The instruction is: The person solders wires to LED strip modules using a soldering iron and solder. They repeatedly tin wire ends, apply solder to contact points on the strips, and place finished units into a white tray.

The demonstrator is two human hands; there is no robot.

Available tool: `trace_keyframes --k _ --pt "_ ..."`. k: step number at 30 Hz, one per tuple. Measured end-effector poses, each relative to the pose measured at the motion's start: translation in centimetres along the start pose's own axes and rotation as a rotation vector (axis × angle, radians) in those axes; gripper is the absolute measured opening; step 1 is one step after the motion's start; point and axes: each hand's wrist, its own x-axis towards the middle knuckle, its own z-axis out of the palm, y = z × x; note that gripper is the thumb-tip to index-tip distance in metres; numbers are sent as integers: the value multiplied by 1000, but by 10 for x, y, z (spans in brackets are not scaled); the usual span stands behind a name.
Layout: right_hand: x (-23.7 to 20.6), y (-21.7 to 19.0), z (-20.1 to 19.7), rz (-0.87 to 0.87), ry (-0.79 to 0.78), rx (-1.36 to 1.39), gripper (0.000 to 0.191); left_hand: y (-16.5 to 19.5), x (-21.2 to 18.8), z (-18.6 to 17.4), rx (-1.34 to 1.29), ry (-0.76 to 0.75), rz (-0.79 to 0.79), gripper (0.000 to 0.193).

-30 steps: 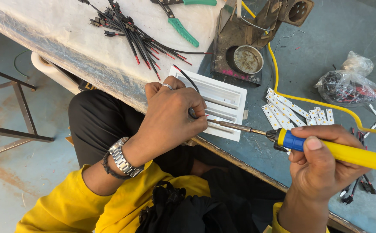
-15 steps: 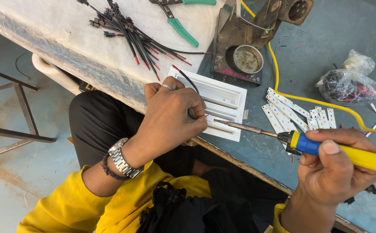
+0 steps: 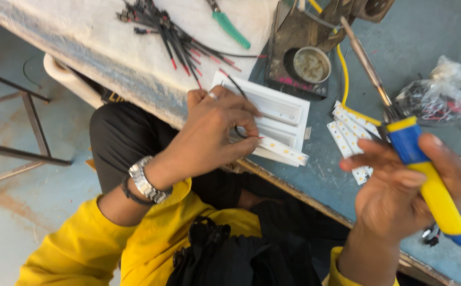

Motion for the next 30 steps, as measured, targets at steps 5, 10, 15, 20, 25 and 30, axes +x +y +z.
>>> trace_keyframes --k 5,10,15,20,25,30 --pt "5 10 26 -3 -163 -5 14 5 -7 -20 -160 -59 174 13" --pt "13 16 53 -20 -241 74 17 11 -6 -28 -439 -245 81 14" --pt "7 14 63 69 -369 90 35 17 -13 -26 -541 -264 109 14" --pt "-3 10 58 188 -441 135 48 21 -20 -23 -524 -237 136 14" --pt "-6 10 53 122 -503 41 55 18 -17 -19 -570 -292 99 15" --pt "-10 17 56 33 -447 -35 68 14 -18 -16 -545 -285 155 17"
